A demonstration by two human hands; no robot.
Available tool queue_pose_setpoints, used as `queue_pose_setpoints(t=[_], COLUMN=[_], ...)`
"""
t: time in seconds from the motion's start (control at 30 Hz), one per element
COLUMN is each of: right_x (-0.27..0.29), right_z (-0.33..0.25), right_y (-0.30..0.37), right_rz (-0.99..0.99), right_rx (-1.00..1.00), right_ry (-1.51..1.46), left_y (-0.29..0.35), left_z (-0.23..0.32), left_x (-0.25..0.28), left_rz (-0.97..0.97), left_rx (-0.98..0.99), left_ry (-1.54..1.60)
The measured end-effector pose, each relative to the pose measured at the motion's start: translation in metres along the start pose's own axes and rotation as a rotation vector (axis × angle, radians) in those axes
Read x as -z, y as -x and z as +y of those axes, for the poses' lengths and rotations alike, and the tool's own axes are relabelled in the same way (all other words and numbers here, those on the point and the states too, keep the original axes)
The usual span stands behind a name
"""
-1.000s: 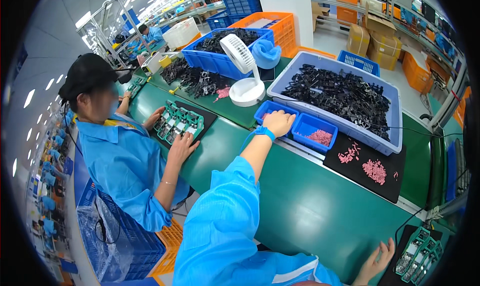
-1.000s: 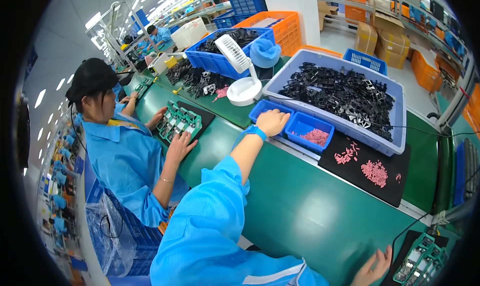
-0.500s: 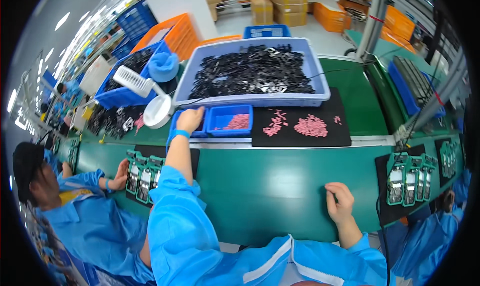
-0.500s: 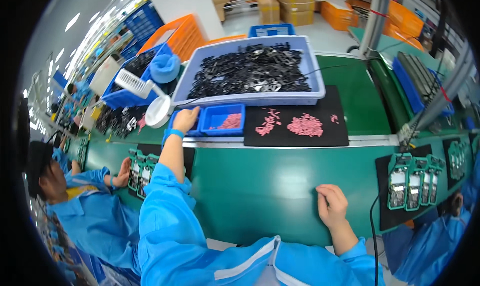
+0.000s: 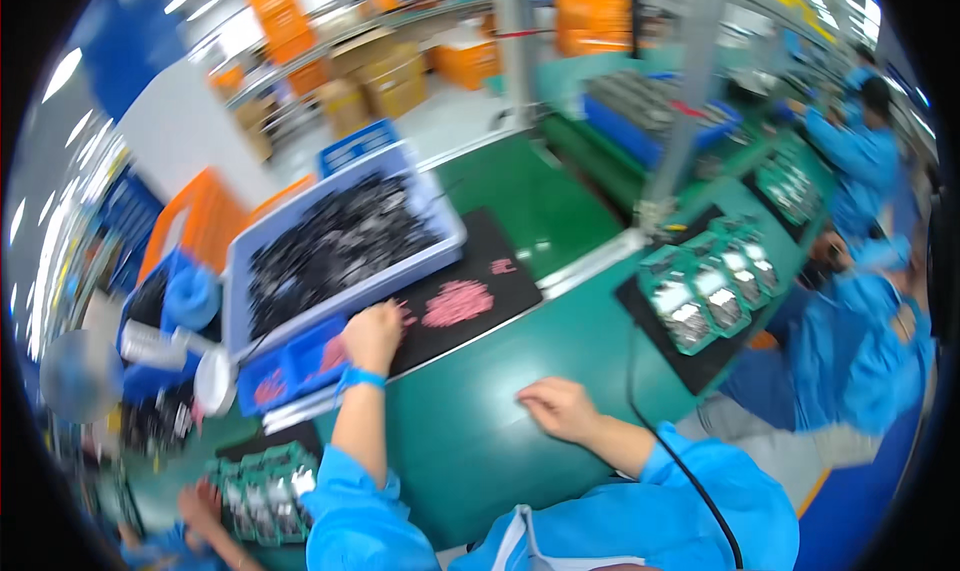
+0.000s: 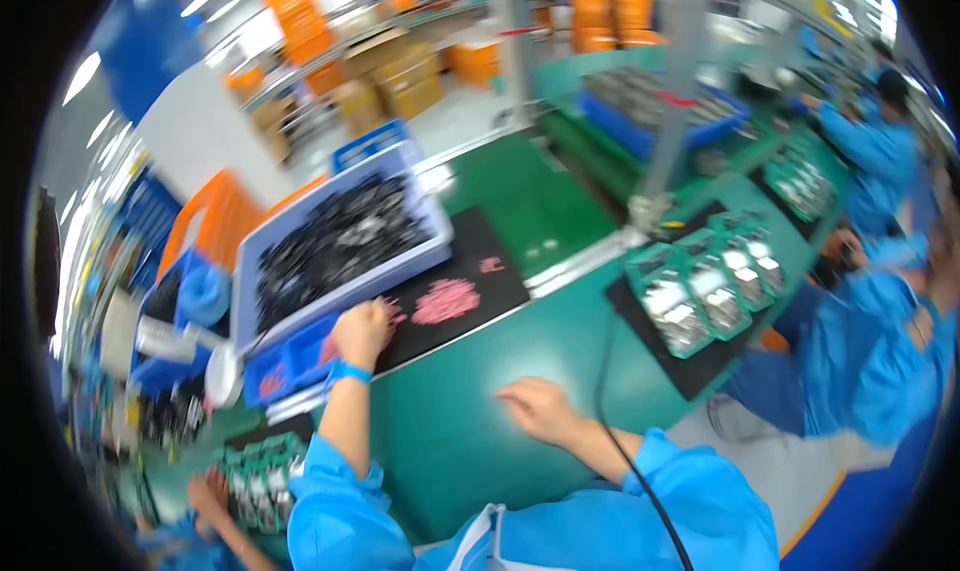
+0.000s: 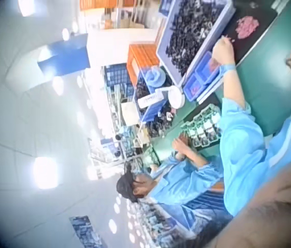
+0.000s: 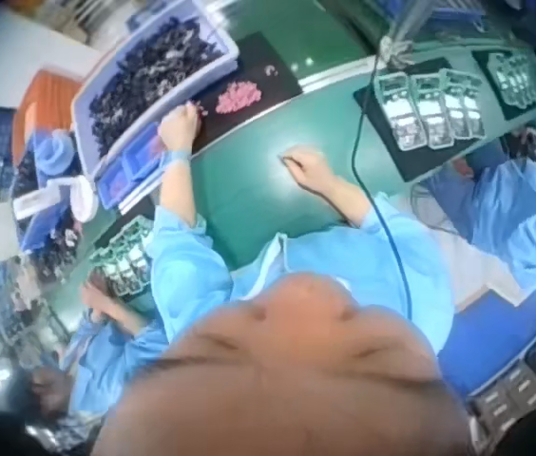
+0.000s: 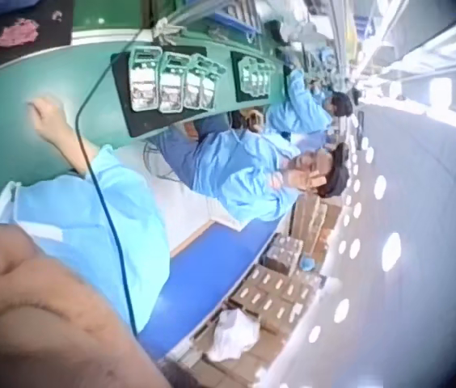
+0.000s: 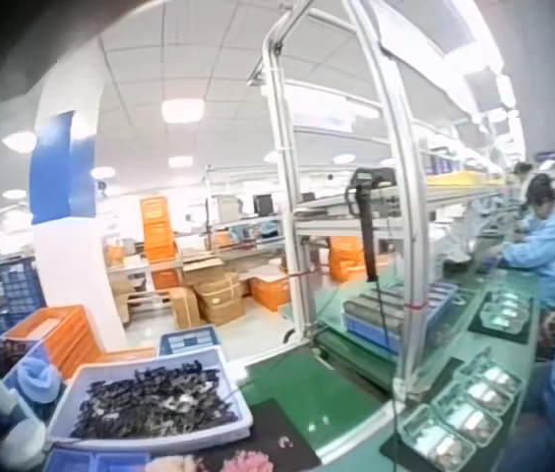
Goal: Assembling electronic components onto printed circuit boards at a factory workstation.
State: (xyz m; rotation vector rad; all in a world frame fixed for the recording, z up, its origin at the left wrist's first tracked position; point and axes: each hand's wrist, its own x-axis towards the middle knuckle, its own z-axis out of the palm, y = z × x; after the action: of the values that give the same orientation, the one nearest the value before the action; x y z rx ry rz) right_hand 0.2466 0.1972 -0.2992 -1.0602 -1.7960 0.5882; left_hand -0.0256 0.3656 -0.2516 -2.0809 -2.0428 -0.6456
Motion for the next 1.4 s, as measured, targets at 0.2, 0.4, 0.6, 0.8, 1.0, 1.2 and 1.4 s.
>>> queue_pose_setpoints(t=[0.2,0.4,0.6,0.8,1.0,1.2,1.4], right_x=[-0.016,-0.003,-0.009,-0.012,-0.012,-0.012,-0.011], right_z=[0.007,0.004,0.002,0.002,0.003,0.005,0.003], right_y=[0.0,-0.002,-0.003,-0.001,-0.002,-0.004,-0.003], right_rz=[-0.013,-0.07,-0.042,-0.039,-0.051,-0.036,-0.081], right_rx=[0.082,0.043,0.045,0.031,0.036,0.046,0.031], right_ry=[-0.048,-0.058,-0.086,-0.082,-0.074,-0.083,-0.069], left_y=[0.008,0.003,0.0,0.001,-0.007,-0.007,-0.009], left_z=[-0.035,-0.018,-0.019,-0.011,-0.009,-0.03,-0.021], left_x=[-0.039,-0.026,-0.016,-0.012,-0.018,-0.03,-0.025], left_rz=[0.142,0.112,0.055,0.167,0.144,0.297,0.243], left_rx=[-0.093,-0.157,-0.154,-0.125,0.041,-0.238,-0.095], left_ry=[0.068,0.086,0.028,0.021,-0.191,-0.19,-0.038])
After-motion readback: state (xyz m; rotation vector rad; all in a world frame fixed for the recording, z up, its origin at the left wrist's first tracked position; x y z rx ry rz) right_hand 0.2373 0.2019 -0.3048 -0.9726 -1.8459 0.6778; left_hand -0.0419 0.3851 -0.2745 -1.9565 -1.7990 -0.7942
